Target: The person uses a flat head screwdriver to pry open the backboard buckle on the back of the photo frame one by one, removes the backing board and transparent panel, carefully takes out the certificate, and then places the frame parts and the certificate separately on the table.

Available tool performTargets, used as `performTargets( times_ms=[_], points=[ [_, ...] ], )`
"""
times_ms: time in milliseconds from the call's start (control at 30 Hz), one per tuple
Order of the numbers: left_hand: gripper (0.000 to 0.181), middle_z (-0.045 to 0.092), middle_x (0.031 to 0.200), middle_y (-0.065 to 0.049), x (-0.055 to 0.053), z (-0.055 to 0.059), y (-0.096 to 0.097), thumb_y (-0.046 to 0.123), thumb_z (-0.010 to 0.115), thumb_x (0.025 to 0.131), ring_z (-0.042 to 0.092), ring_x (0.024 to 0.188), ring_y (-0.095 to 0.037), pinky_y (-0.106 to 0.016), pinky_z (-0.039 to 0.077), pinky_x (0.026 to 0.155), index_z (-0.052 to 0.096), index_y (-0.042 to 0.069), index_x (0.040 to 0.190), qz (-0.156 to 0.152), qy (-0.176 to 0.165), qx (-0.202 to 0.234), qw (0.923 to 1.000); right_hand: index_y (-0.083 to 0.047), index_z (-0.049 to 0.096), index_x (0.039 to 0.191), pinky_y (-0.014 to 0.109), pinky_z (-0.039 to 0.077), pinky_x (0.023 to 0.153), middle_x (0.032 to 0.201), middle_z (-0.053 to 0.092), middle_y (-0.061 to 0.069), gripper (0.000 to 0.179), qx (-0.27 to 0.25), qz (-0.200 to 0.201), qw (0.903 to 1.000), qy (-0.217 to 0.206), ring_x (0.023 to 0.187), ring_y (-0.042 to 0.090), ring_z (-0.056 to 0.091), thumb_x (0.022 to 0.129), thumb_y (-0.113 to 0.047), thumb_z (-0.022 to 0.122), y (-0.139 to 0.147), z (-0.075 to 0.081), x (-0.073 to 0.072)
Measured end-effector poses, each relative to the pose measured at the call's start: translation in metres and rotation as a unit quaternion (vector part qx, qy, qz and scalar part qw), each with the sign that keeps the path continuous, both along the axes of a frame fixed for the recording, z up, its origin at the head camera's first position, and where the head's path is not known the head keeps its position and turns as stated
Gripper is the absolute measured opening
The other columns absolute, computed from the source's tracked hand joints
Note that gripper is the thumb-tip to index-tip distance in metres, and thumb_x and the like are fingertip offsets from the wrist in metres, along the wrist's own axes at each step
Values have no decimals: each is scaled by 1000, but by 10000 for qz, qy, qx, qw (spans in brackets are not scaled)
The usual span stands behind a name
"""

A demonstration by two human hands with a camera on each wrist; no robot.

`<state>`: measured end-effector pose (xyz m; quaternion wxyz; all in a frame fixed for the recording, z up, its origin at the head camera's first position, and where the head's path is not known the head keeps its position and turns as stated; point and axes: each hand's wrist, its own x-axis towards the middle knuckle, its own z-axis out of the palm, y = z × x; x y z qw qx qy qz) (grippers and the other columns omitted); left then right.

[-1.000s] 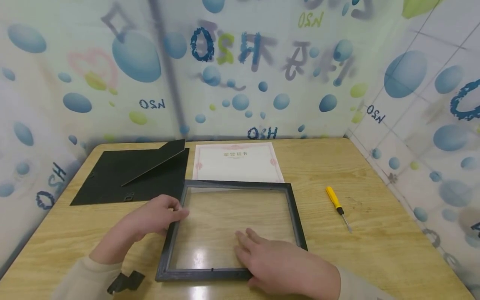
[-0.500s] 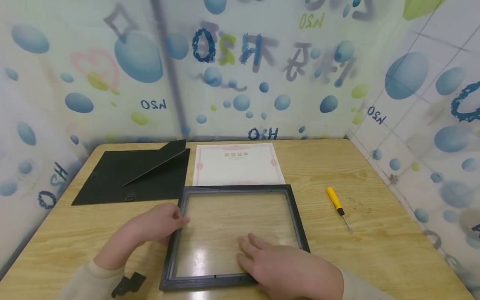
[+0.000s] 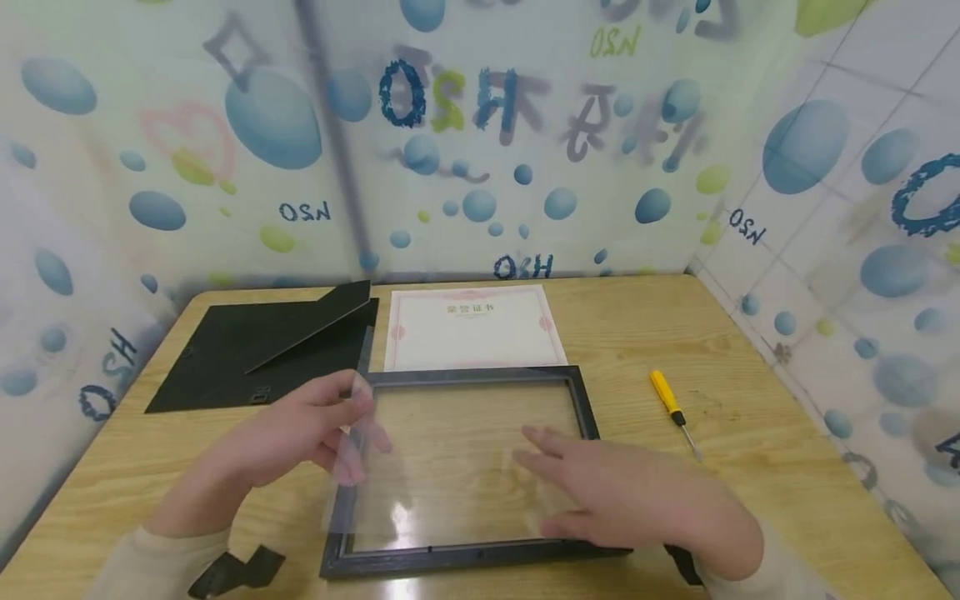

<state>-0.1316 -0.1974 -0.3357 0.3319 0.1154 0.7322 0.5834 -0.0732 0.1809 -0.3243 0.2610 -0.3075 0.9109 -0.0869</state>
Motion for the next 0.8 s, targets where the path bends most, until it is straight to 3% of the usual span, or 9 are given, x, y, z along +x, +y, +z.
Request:
performTargets(
  times_ms=[100, 200, 300, 333, 400, 533, 700, 733, 800],
  points=[
    [23, 79, 114, -10, -3, 15, -4, 30, 44, 117, 78, 69, -23, -44, 67, 70, 45, 7, 119, -76, 342, 489, 9982, -17, 37, 167, 55, 47, 119, 176, 29, 10, 82, -345, -727, 9967, 121, 156, 33, 45, 102, -59, 64, 25, 14, -13],
    [23, 80, 115, -9, -8, 31, -9, 30, 45, 116, 77, 68, -23, -42, 66, 68, 45, 8, 122, -11, 615, 645, 9960, -6, 32, 167, 60, 45, 119, 171, 37, 19, 91, -606, -1281, 9896, 242, 153, 40, 47, 103, -64, 58, 46, 20, -30],
    [25, 80, 117, -8, -14, 47, -11, 32, 44, 116, 76, 69, -24, -41, 66, 67, 43, 8, 123, 142, 766, 572, 9953, -1, 29, 167, 58, 50, 115, 165, 46, 24, 89, -1355, -1840, 9735, -106, 147, 42, 54, 106, -60, 56, 62, 21, -46],
    [26, 80, 117, -8, -17, 52, -10, 32, 44, 116, 76, 69, -24, -40, 66, 67, 43, 8, 124, 213, 790, 520, 9953, -1, 29, 166, 56, 53, 112, 162, 49, 26, 84, -1790, -2035, 9620, -329, 143, 42, 58, 108, -55, 55, 67, 21, -50],
    [27, 80, 119, -6, -23, 61, -3, 33, 42, 116, 76, 69, -23, -40, 66, 68, 42, 8, 124, 341, 842, 457, 9948, 0, 35, 162, 51, 60, 104, 153, 58, 27, 70, -2776, -2345, 9285, -762, 133, 39, 67, 111, -43, 56, 77, 21, -58],
    [25, 79, 119, -4, -37, 73, 27, 33, 39, 117, 76, 70, -21, -40, 67, 73, 42, 8, 123, 640, 842, 295, 9940, 0, 51, 139, 42, 65, 92, 126, 74, 17, 34, -4414, -2693, 8433, -1466, 109, 28, 79, 113, -20, 54, 95, 23, -72],
    [32, 75, 125, -10, -67, 70, 72, 32, 47, 115, 79, 81, -21, -41, 67, 84, 47, 8, 136, 763, 606, 131, 9952, -8, 59, 122, 33, 66, 86, 103, 76, 0, 14, -5215, -3473, 7572, -1845, 91, 17, 81, 112, -16, 54, 123, 27, -95],
    [34, 74, 128, -13, -74, 68, 81, 31, 49, 115, 79, 85, -21, -40, 66, 87, 48, 7, 139, 764, 529, 127, 9956, -9, 59, 123, 32, 66, 86, 101, 76, -1, 14, -5264, -3681, 7442, -1830, 89, 15, 80, 112, -17, 53, 129, 28, -101],
    [37, 71, 135, -17, -89, 62, 101, 27, 52, 114, 79, 90, -20, -39, 66, 90, 49, 4, 144, 792, 347, 210, 9960, -9, 57, 129, 28, 65, 84, 98, 74, -3, 19, -5204, -4091, 7303, -1685, 86, 12, 79, 113, -19, 52, 140, 30, -113]
  ],
)
